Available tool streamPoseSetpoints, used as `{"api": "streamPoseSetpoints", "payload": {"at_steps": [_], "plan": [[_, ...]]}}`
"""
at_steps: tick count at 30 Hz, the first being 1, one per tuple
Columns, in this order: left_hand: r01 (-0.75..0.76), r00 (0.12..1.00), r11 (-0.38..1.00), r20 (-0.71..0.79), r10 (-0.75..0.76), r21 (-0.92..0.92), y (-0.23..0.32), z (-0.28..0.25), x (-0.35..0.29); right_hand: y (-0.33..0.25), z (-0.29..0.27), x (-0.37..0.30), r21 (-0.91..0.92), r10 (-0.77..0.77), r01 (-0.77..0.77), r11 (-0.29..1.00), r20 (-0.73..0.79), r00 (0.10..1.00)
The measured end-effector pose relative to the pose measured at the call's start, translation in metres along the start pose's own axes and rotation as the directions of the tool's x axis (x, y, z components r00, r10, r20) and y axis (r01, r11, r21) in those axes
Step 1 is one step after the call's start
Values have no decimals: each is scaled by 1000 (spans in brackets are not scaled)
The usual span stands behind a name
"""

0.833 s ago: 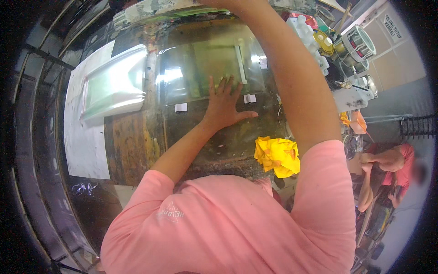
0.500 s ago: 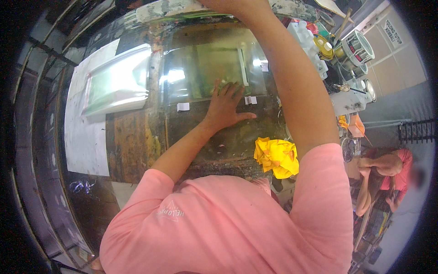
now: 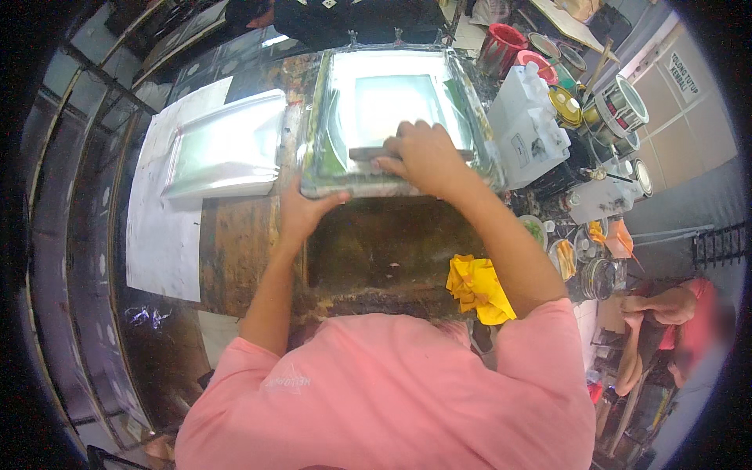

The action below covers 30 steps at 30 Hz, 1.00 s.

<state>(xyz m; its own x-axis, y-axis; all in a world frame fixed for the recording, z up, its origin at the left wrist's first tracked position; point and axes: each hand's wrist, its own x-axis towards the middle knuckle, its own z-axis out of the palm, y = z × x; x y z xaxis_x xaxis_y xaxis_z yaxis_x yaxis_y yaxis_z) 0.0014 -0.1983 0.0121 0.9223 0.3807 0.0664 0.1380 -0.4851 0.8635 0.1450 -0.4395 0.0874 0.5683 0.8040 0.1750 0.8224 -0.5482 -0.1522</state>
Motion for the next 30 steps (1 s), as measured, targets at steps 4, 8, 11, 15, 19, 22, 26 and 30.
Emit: {"api": "streamPoseSetpoints", "payload": {"at_steps": [4, 8, 11, 15, 19, 22, 26, 30], "plan": [[-92, 978, 857, -115, 173, 507, -42, 23, -16, -10, 36, -27, 163, 97, -123, 979, 159, 983], [-120, 972, 806, -98, 215, 580, -57, 29, -15, -25, 67, -43, 66, 135, -136, 989, 27, 991], [-132, 977, 839, -75, 201, 528, -57, 27, -14, -9, 84, -33, 71, 84, -80, 994, -61, 995], [-107, 983, 881, -83, 162, 461, -54, 25, -13, 44, 108, 35, 3, 53, -54, 999, -196, 979], [-137, 974, 870, -96, 206, 474, -53, 23, -13, 104, 107, 129, -108, 94, -109, 988, -141, 986], [-168, 966, 874, -101, 239, 456, -55, 23, -12, 146, 86, 181, 6, 53, -53, 999, 52, 997], [-213, 955, 916, -123, 268, 340, -58, 25, -12, 156, 96, 188, -19, 58, -61, 998, -136, 989], [-239, 942, 888, -128, 310, 392, -59, 25, -13, 130, 113, 148, -77, 47, -60, 995, -161, 986]]}}
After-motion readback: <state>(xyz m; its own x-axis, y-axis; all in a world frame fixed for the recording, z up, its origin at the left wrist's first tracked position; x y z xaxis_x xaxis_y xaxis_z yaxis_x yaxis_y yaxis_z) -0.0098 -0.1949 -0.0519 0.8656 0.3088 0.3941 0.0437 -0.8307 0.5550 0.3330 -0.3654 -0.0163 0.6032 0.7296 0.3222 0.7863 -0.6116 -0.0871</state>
